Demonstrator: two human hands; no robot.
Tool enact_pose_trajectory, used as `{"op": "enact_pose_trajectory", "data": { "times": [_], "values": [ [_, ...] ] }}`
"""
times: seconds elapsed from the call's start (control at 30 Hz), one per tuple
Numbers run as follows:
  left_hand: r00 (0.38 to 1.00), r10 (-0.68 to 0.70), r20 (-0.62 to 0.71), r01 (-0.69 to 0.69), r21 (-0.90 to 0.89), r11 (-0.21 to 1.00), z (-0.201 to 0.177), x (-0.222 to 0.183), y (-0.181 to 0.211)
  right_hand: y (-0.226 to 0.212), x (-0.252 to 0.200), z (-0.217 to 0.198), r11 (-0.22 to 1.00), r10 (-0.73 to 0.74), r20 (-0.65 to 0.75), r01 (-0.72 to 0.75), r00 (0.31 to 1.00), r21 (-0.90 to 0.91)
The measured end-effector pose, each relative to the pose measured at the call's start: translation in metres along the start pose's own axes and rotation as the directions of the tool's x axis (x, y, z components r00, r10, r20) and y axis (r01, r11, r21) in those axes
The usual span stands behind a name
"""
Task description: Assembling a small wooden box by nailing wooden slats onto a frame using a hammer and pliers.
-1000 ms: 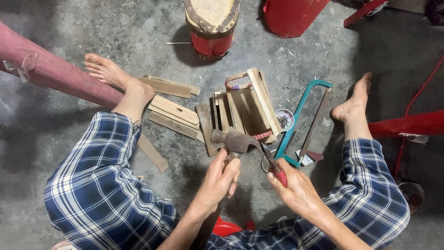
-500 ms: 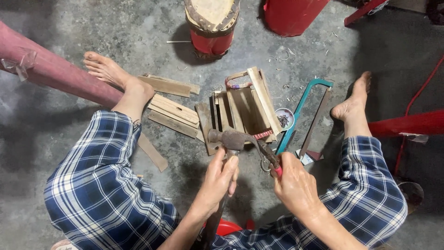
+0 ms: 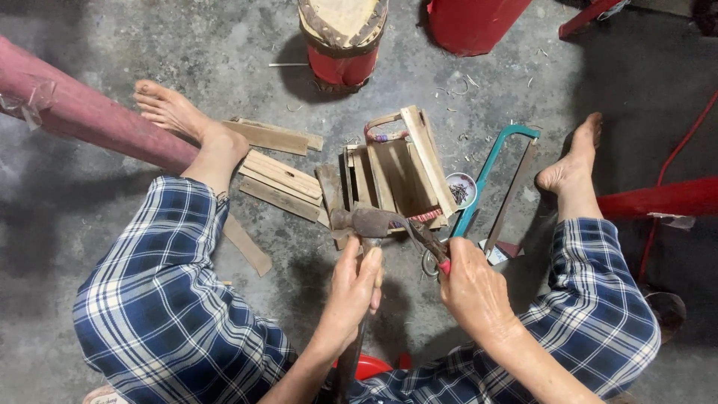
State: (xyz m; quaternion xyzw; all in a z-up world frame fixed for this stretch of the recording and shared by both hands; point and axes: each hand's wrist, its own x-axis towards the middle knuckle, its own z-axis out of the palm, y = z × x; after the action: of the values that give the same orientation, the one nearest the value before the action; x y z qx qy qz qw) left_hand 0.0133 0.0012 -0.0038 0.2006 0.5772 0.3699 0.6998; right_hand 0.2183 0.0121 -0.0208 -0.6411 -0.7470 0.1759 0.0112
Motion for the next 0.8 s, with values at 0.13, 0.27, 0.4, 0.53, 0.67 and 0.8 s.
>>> {"op": "enact_pose_trajectory", "data": {
  "times": [0.13,0.27,0.4,0.53,0.67,0.8],
  "values": [
    [1.0,0.007,-0.016,-0.007,0.028,1.0,0.001,0.0,0.001,-0.001,0.003,0.001,1.0,0.02,0.043,-0.02,0.999,0.006],
    [0.998,0.056,0.007,-0.055,-0.052,0.997,-0.003,0.003,-0.003,-0.004,0.01,-0.008,0.988,0.021,0.147,-0.043,0.989,0.149],
    [0.98,0.134,0.144,-0.11,-0.162,0.981,-0.012,0.008,-0.009,-0.005,0.007,-0.014,0.874,0.09,0.397,-0.264,0.913,0.408],
    [0.964,0.248,0.093,-0.255,0.067,0.965,-0.017,0.013,-0.01,-0.01,0.004,-0.008,0.857,0.142,0.185,-0.214,0.972,0.469],
    [0.947,0.312,-0.082,-0.277,0.285,0.918,-0.025,0.026,-0.01,0.003,0.008,-0.013,0.781,0.205,0.135,-0.245,0.97,0.574],
    [0.95,0.201,-0.24,-0.188,0.075,0.979,-0.047,0.068,-0.031,0.013,0.005,-0.007,0.137,-0.156,0.424,-0.406,0.892,0.904]
  ]
}}
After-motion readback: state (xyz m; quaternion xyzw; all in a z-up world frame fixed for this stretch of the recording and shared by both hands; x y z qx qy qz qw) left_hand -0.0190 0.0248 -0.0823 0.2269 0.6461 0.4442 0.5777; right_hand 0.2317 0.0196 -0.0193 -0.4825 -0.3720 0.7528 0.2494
